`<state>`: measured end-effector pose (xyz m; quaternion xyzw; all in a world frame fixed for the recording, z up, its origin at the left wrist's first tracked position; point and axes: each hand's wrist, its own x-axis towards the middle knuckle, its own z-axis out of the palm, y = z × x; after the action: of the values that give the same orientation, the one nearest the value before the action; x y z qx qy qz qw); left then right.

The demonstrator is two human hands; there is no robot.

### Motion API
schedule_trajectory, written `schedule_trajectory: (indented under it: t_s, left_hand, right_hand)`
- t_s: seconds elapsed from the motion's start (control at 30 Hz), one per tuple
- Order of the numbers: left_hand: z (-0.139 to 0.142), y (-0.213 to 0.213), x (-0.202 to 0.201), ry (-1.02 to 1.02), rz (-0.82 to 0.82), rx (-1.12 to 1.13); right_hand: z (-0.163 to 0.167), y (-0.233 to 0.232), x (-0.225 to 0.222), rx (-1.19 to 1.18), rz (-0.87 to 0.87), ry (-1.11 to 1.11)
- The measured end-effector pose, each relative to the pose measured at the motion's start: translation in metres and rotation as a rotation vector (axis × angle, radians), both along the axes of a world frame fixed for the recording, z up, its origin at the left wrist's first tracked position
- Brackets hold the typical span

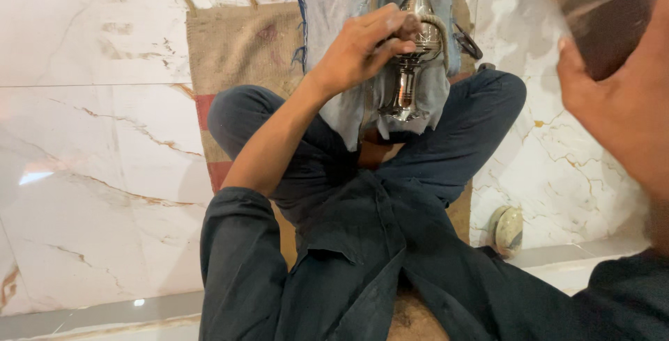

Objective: The person sits cross-legged and repeatedly hammers a small metal trophy-like object with a wooden mallet. The object is held in the left hand and struck on various sides while the person rotates it to access different areas.

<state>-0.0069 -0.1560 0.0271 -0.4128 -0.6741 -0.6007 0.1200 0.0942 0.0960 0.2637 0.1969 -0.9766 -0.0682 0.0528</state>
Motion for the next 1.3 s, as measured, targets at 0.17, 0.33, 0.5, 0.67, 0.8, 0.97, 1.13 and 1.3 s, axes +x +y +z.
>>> schedule_trajectory:
  t_s: [0.17,0.33,0.5,0.67,0.8,0.97,1.13,1.3]
  left_hand:
    - [-0.004,0.005,0.012,0.113,0.108,0.144]
    - [-0.020,0.006,0.024,-0.142,0.110,0.106]
    - [-0.032,0.024,0.039,-0.463,0.162,0.505]
    - [-0.030,0.081,0.100,-0.796,0.354,0.877]
    - [-0.022,0.114,0.113,-0.714,0.390,0.892]
    - [0.007,0.136,0.129,-0.724,0.036,0.886]
    - [0.023,0.169,0.120,-0.611,-0.080,0.540]
    - [0.022,0.171,0.119,-0.427,0.095,0.412]
  right_hand:
    - [0.012,-0.017,0.008,0.237,0.119,0.012]
    - [0.017,-0.027,0.022,0.391,0.083,0.023]
    - [-0.049,0.007,0.041,-0.594,-0.401,-0.172]
    - [-0.172,-0.003,0.082,-1.456,-0.384,-0.230]
    - [-0.232,-0.027,0.110,-1.737,-0.425,-0.275]
    - [-0.258,-0.007,0.100,-2.086,-0.369,-0.431]
    - [-0.268,0.016,0.091,-2.332,-0.365,-0.568]
    - [-0.256,0.031,0.092,-2.350,-0.449,-0.543]
